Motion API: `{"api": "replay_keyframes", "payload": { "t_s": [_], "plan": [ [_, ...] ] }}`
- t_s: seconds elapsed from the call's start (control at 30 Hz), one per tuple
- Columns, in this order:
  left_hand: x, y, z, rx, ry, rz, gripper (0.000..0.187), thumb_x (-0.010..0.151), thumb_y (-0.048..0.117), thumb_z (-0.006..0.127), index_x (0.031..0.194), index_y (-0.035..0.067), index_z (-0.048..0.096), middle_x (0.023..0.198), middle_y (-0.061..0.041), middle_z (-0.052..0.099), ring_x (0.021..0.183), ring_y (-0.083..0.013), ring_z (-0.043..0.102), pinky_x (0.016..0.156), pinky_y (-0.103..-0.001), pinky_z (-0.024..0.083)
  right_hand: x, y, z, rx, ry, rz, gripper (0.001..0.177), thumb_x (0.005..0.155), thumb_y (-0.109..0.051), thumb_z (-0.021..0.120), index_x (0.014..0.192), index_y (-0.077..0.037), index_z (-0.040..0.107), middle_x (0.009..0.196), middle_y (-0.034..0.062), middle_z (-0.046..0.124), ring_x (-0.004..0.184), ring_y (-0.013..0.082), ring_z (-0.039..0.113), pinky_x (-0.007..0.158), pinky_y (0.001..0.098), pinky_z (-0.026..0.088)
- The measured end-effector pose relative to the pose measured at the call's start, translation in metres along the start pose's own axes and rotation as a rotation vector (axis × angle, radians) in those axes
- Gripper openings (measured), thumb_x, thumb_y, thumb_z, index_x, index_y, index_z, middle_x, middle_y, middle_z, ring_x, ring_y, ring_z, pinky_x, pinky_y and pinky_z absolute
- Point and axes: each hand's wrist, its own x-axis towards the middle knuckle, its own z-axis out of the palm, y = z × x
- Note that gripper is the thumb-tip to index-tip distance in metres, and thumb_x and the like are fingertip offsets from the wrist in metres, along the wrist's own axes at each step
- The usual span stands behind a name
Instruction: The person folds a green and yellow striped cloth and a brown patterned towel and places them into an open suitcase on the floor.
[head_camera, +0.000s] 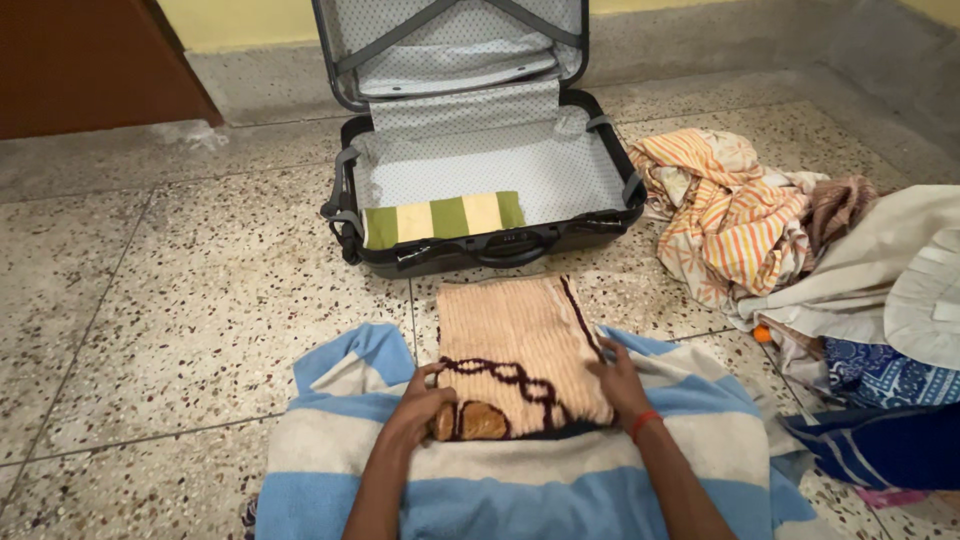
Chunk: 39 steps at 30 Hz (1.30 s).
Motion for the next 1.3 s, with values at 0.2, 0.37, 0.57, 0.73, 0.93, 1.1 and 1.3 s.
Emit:
{"api": "replay_keyframes", "payload": {
  "t_s": [0.2,0.37,0.57,0.73,0.93,1.1,1.3],
  "plan": [
    [0.057,-0.042,-0.002,0.186,0.096,0.157,0.065,0.077,0.028,0.085,0.119,-0.017,0.063,0.1,-0.026,0.076,0.079,-0.0284,0.071,0.061,-0.036,0.055,-0.017,-0.014,0.011,-0.013,-0.098,0.035,0.054,0.083,-0.02,0.075,0.131,0.001,0.059,0.12,0.0154,0.073,0.106,0.0249,0.069,0.093,0.0386,0.054],
    [0.05,0.03,-0.004,0.037,0.023,0.072,0.077,0.076,0.017,0.087,0.136,-0.006,0.044,0.113,-0.02,0.069,0.088,-0.0244,0.071,0.066,-0.04,0.061,0.018,-0.061,-0.006,-0.139,-0.129,0.061,0.062,0.088,-0.024,0.074,0.14,0.0,0.051,0.121,0.0189,0.075,0.117,0.0254,0.065,0.101,0.0385,0.048],
    [-0.009,0.142,-0.001,-0.202,0.031,0.639,0.066,0.083,0.014,0.079,0.141,0.008,0.05,0.115,-0.015,0.07,0.096,-0.0204,0.068,0.08,-0.033,0.058,0.016,-0.174,-0.024,0.157,0.061,-0.362,0.066,0.086,-0.013,0.075,0.145,-0.007,0.049,0.119,0.012,0.067,0.104,0.0241,0.065,0.084,0.034,0.054],
    [-0.021,0.07,0.004,-0.075,0.178,0.472,0.073,0.08,0.012,0.079,0.144,0.014,0.045,0.113,-0.015,0.069,0.094,-0.0246,0.069,0.075,-0.037,0.058,0.004,-0.096,-0.021,-0.123,0.081,-0.302,0.06,0.088,-0.015,0.076,0.143,-0.01,0.055,0.116,0.0141,0.071,0.093,0.025,0.067,0.077,0.0377,0.053],
    [0.019,-0.027,0.007,0.453,0.307,0.539,0.036,0.077,0.031,0.077,0.105,0.009,0.078,0.091,-0.016,0.081,0.083,-0.0282,0.079,0.077,-0.038,0.061,0.001,0.014,-0.015,-0.496,0.066,-0.327,0.049,0.084,-0.026,0.079,0.128,-0.009,0.068,0.116,0.0163,0.074,0.105,0.0278,0.068,0.089,0.0404,0.052],
    [-0.019,-0.009,0.012,0.677,0.376,0.417,0.051,0.076,0.049,0.083,0.092,0.002,0.074,0.089,-0.021,0.075,0.087,-0.0367,0.073,0.079,-0.045,0.057,-0.015,-0.008,-0.008,-0.569,0.166,-0.208,0.048,0.081,-0.034,0.077,0.12,-0.006,0.068,0.101,0.0183,0.078,0.093,0.0324,0.075,0.086,0.0426,0.058],
    [-0.007,-0.02,0.006,0.511,0.244,0.433,0.053,0.068,0.045,0.084,0.095,0.002,0.069,0.089,-0.021,0.077,0.085,-0.0356,0.077,0.078,-0.043,0.06,-0.03,-0.027,-0.005,-0.662,0.253,-0.199,0.06,0.077,-0.037,0.084,0.122,-0.003,0.065,0.112,0.0246,0.072,0.106,0.0396,0.07,0.093,0.0468,0.054]
  ]
}}
